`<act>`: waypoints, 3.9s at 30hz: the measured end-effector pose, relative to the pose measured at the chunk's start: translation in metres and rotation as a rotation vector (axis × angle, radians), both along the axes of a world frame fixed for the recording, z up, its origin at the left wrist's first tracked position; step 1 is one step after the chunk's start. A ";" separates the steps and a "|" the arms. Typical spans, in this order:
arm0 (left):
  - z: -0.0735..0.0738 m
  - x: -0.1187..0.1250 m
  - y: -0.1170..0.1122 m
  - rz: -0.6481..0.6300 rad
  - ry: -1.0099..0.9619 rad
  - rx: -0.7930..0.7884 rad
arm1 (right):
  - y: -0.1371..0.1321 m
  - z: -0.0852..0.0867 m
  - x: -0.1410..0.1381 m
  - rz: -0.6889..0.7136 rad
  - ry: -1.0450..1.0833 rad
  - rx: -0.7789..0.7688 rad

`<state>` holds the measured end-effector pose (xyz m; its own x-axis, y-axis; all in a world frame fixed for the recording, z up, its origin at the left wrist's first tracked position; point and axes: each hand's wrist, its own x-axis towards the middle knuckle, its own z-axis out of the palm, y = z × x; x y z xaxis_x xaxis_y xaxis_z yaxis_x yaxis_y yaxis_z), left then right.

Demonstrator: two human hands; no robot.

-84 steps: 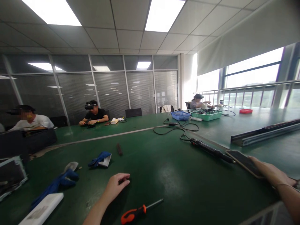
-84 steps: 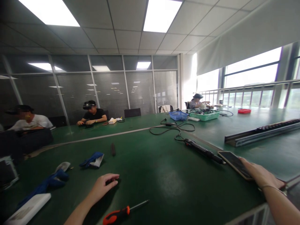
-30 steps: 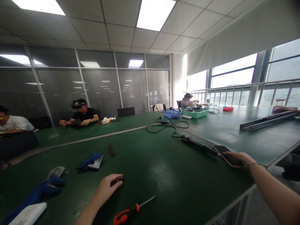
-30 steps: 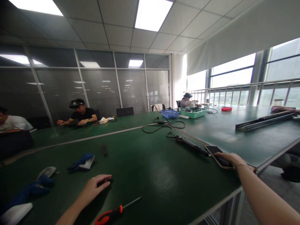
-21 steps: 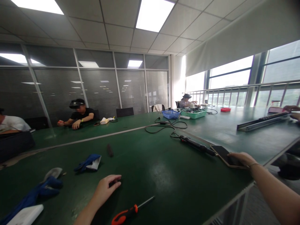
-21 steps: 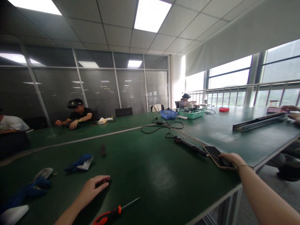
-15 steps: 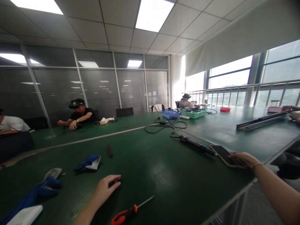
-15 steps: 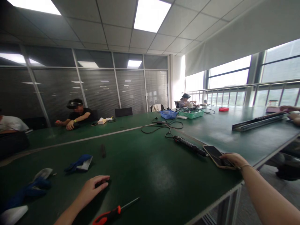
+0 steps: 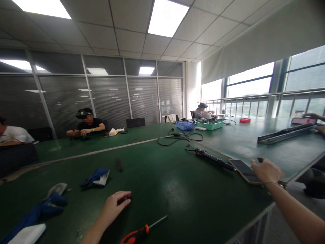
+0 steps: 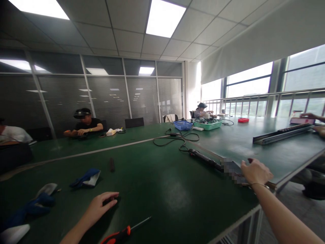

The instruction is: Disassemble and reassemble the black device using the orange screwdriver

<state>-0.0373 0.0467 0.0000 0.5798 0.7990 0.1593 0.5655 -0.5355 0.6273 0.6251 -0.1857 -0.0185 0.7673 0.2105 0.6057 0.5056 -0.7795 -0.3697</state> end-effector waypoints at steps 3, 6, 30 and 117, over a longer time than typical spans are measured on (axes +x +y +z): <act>-0.001 0.000 0.001 0.003 -0.011 0.006 | 0.040 0.002 -0.026 0.166 -0.056 -0.090; -0.002 -0.001 0.001 0.008 -0.025 -0.005 | 0.085 0.000 -0.057 0.338 -0.114 -0.213; 0.003 0.000 -0.001 0.001 0.008 -0.016 | 0.153 -0.026 -0.088 0.218 -0.112 -0.473; 0.003 0.001 -0.009 -0.005 0.010 0.016 | 0.169 0.023 -0.052 0.550 0.213 -0.781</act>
<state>-0.0361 0.0373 0.0029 0.5856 0.7933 0.1665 0.5687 -0.5484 0.6131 0.5728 -0.0164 0.0042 0.5197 0.8544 0.0039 0.8541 -0.5196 0.0247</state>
